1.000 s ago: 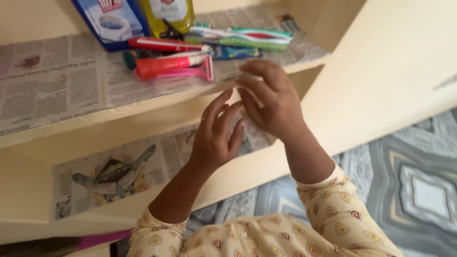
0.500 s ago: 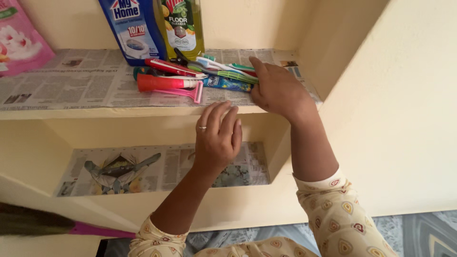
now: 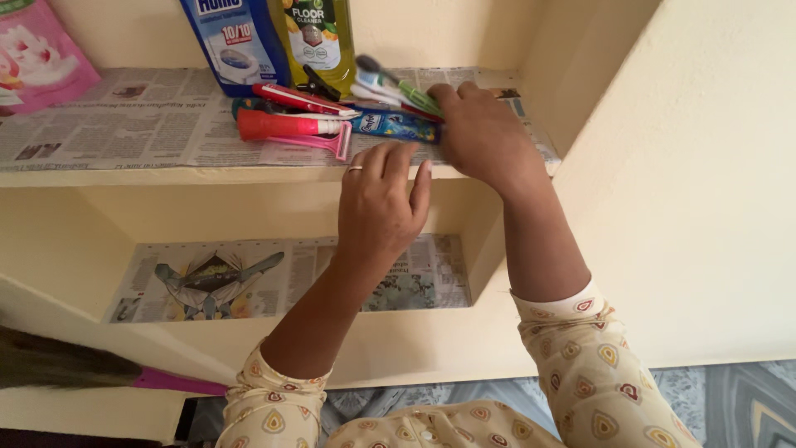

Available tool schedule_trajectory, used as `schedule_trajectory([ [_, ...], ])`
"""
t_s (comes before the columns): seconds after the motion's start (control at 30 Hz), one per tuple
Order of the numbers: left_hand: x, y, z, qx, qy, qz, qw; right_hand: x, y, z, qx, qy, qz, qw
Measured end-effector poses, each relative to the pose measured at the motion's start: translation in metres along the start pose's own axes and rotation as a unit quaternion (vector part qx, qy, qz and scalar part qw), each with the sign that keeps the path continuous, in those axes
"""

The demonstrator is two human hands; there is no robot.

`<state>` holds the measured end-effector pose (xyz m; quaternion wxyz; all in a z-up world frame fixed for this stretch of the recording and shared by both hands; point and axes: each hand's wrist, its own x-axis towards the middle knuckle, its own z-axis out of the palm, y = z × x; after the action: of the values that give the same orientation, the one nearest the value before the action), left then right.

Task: The person moves various household items from a wall shelf to a nearby table. They handle a cloth, toothbrushes, toothpaste, a pen, and several cleaning product bottles one by one, placing them on the table surface.

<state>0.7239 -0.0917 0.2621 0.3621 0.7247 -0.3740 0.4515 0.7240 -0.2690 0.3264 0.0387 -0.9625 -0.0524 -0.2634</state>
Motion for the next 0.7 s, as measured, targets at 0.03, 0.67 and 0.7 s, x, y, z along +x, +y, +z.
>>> schedule_trajectory([
  [0.03,-0.001,0.000,0.000,-0.019,-0.001,-0.004,1.000,-0.004,-0.002,-0.002,0.006,0.030,-0.012,0.999],
  [0.67,-0.071,0.010,0.009,-0.595,-0.201,-0.343,0.698,-0.158,-0.068,0.065,0.704,0.078,0.103,0.698],
  [0.7,-0.077,0.015,0.012,-0.584,-0.216,-0.355,0.698,-0.167,-0.066,0.076,0.731,0.091,0.109,0.668],
])
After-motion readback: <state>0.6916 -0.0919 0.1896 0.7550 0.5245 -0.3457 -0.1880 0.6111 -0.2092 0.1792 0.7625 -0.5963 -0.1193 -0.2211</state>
